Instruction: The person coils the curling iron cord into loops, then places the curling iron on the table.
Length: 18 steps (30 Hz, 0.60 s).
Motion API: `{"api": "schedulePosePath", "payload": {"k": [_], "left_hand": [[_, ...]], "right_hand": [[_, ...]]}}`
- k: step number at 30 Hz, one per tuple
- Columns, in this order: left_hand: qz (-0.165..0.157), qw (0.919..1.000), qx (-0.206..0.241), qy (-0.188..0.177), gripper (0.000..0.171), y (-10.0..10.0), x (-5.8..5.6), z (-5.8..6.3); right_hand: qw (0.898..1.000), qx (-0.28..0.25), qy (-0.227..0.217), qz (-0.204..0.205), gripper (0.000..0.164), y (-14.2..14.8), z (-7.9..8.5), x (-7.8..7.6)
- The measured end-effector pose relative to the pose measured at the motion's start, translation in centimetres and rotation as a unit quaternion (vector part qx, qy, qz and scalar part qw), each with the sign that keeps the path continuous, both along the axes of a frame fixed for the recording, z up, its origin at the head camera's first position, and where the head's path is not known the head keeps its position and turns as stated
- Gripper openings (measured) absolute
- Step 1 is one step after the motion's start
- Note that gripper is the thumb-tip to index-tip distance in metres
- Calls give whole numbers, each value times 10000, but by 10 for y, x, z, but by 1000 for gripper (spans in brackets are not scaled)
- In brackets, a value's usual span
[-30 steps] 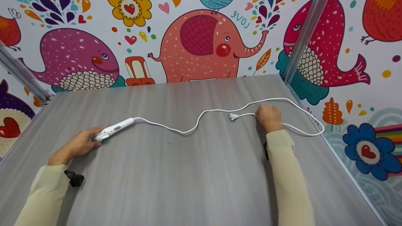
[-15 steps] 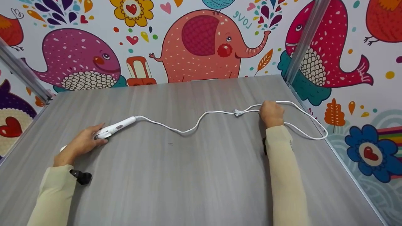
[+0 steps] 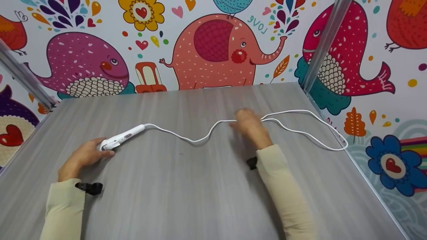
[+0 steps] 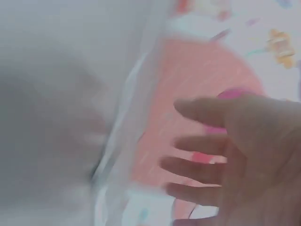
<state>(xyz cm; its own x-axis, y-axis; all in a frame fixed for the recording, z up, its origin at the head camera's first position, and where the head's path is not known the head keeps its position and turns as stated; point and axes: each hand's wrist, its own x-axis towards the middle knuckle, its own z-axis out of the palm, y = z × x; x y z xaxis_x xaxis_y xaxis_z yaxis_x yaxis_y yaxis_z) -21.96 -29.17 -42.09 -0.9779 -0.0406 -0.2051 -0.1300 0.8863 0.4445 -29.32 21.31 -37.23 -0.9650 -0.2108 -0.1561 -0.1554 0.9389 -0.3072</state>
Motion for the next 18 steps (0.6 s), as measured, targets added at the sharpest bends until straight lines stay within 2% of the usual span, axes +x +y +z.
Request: {"api": "schedulePosePath", "payload": {"k": [3, 9, 14, 18], "left_hand": [[29, 9999, 74, -128, 69, 4, 3, 0], [23, 10000, -10, -66, 66, 6, -2, 0], [177, 9996, -150, 162, 60, 2, -3, -2], [355, 9992, -102, 123, 58, -1, -1, -7]], "right_hand": [[9979, -425, -373, 301, 55, -29, 6, 12], [9918, -712, -870, 609, 53, -69, 7, 24], [9883, -852, -749, 1019, 48, -102, -9, 23], [9887, -674, -497, 1243, 42, -120, -29, 23]]}}
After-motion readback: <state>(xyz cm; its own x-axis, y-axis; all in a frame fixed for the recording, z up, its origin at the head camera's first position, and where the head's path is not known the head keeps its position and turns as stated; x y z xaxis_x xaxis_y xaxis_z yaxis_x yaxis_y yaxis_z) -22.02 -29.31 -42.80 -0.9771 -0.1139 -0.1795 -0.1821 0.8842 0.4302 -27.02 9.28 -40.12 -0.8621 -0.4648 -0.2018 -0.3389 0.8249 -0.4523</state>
